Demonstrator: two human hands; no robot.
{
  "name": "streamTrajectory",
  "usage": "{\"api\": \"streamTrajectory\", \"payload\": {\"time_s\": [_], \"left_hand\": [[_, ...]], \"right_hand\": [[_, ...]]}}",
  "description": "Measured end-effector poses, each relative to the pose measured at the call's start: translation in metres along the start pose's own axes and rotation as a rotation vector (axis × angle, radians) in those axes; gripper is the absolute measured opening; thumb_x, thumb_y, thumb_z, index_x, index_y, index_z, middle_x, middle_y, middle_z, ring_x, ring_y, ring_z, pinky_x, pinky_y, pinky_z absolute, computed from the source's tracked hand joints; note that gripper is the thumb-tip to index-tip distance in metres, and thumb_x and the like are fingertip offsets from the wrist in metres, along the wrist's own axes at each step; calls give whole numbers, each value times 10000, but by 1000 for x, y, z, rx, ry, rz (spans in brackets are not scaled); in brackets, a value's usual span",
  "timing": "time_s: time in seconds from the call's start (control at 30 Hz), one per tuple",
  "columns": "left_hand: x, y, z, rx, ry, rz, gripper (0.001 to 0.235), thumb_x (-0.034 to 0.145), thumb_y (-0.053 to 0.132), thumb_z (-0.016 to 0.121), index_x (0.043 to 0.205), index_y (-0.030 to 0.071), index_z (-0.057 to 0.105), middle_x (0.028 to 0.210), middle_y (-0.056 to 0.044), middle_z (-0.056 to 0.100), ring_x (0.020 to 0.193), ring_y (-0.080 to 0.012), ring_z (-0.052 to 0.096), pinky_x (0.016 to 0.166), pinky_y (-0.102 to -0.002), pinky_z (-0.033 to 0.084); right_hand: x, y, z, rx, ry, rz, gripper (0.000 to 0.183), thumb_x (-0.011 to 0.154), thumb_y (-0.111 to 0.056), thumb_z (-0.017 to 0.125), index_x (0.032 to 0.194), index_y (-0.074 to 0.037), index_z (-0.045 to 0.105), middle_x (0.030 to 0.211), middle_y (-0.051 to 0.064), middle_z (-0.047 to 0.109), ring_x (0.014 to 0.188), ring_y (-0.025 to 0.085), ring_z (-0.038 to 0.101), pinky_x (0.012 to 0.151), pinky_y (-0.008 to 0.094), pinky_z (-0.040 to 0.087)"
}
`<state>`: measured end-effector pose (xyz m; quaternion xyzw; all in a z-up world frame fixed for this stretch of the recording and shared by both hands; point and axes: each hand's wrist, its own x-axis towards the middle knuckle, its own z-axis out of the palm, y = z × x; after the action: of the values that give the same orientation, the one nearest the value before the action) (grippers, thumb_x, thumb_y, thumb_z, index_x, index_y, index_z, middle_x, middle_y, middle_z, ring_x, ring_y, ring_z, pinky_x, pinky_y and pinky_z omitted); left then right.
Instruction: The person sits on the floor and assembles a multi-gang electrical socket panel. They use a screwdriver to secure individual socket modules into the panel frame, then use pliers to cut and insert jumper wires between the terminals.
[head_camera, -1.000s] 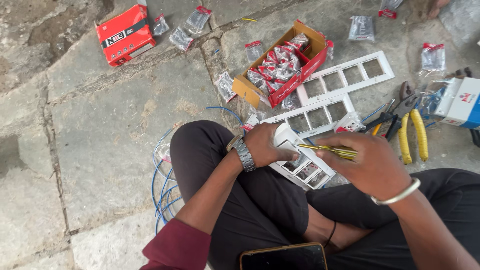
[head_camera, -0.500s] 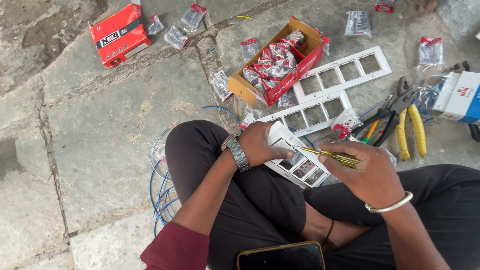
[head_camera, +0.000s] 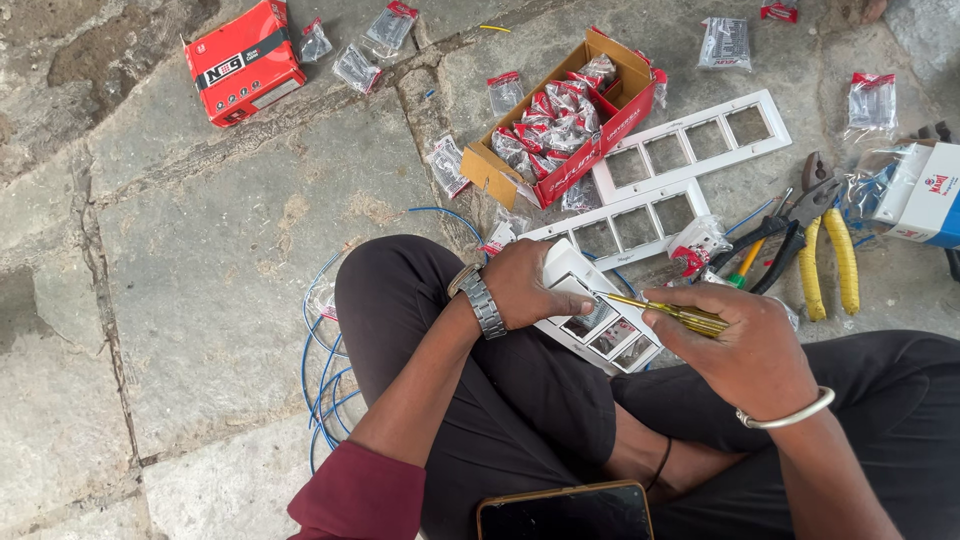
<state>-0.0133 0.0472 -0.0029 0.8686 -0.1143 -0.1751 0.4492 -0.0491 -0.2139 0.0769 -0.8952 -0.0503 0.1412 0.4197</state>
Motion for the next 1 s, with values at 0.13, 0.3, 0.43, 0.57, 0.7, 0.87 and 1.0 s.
{"api": "streamTrajectory", "payload": {"time_s": [0.13,0.3,0.43,0.57,0.7,0.87,1.0], "left_hand": [[1,-2,1,42,21,10,704,627,609,861,961,3,732,813,-163,750,781,-309,749,758,-422,587],[1,-3,2,83,38,27,706,628,609,871,952,-1,724,813,-169,737,786,-320,738,753,-430,580],[1,0,0,46,6,15,641,644,589,858,932,29,742,795,-150,745,768,-306,743,750,-422,582],[1,3,-2,70,-4,-24,617,639,564,864,923,30,741,788,-154,747,760,-304,744,743,-424,581],[0,4,-3,50,9,29,592,639,528,878,945,38,747,828,-149,754,787,-297,752,751,-415,576],[-2,6,-7,-2,-4,-1,549,663,459,878,981,35,737,833,-146,766,775,-278,755,754,-392,580],[1,7,-9,-49,-23,-82,499,669,429,866,962,44,743,842,-127,784,772,-254,764,747,-371,588]], "right_hand": [[0,0,-2,0,17,-80,269,800,-244,789,1047,-139,813,902,67,813,699,145,776,624,274,569],[1,4,-1,-21,19,-125,268,795,-238,792,1042,-137,811,916,75,807,722,167,779,646,287,576],[3,7,-1,-45,9,-166,271,786,-246,795,1034,-137,809,907,79,801,738,192,778,663,305,579],[13,8,-3,-90,-24,-253,271,778,-249,801,1019,-125,804,914,80,799,759,210,771,689,326,581],[25,10,-6,-72,-114,-269,270,781,-261,802,1007,-114,795,909,78,802,780,206,787,704,328,592],[35,0,-6,-102,-160,-210,279,770,-272,801,994,-106,791,872,86,795,767,232,777,688,345,582],[35,-10,-5,-148,-159,-150,254,822,-282,782,1021,-124,796,902,84,798,802,248,769,727,353,572]]}}
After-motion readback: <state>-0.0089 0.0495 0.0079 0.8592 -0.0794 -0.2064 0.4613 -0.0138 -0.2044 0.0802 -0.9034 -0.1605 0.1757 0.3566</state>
